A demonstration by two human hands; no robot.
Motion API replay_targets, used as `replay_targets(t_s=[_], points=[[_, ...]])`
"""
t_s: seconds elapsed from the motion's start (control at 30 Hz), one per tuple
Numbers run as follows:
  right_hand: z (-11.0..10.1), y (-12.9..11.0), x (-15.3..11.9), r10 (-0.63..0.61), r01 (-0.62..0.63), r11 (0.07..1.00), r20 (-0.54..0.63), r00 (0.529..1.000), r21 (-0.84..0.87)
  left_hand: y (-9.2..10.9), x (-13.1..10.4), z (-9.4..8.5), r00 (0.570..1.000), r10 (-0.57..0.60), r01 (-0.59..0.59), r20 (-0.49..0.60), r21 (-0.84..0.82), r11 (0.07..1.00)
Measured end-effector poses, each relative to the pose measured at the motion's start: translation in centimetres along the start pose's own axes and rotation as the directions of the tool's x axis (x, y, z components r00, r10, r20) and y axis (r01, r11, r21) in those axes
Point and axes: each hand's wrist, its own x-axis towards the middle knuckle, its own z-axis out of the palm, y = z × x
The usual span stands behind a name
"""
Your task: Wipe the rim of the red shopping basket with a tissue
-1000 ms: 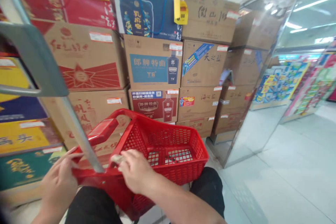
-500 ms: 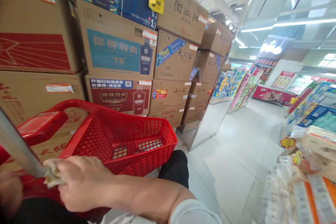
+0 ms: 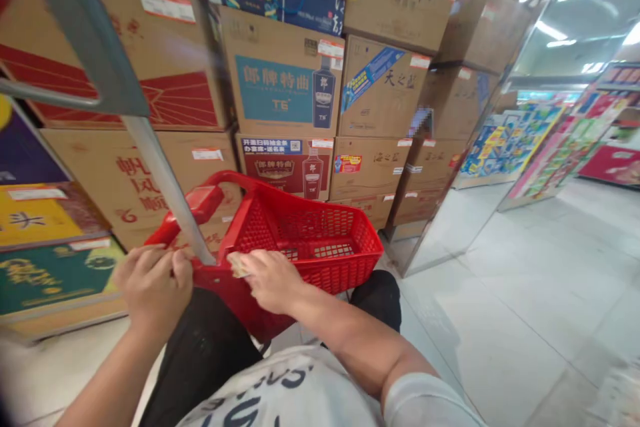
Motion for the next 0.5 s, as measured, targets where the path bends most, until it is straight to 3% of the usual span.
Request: replay_targets(t_s=[0.07,0.13,0.33,0.4,0.5], points=[[0.9,0.9,-0.5,0.108,-0.108,0.994,-0.073,0.991,0.009,0.4,0.0,-0.1,0.999,-0.054,0.054,0.001,-0.003,0.999],[1.5,0.8,-0.6,0.131,-0.129,0.991,-0.123,0.984,0.024,0.7,-0.1,-0.2,0.995,-0.1,0.1,0.001,-0.008,0.995],[1.8,-0.4,-0.1,-0.024,0.034,0.997,-0.144,0.989,0.067,0.7,-0.2,-0.8,0.992,-0.105,0.106,0.072,-0.01,0.994],[1.7,0.0,-0.2,0.073,-0.066,0.996,-0.13,0.989,0.059,0.3,-0.1,-0.8,0.993,-0.101,0.102,0.058,-0.015,0.995],[1.3,-0.3,0.0,0.291,-0.292,0.956,-0.127,0.948,0.011,-0.1,0.1,-0.7,0.99,-0.142,0.14,-0.025,-0.066,0.988]])
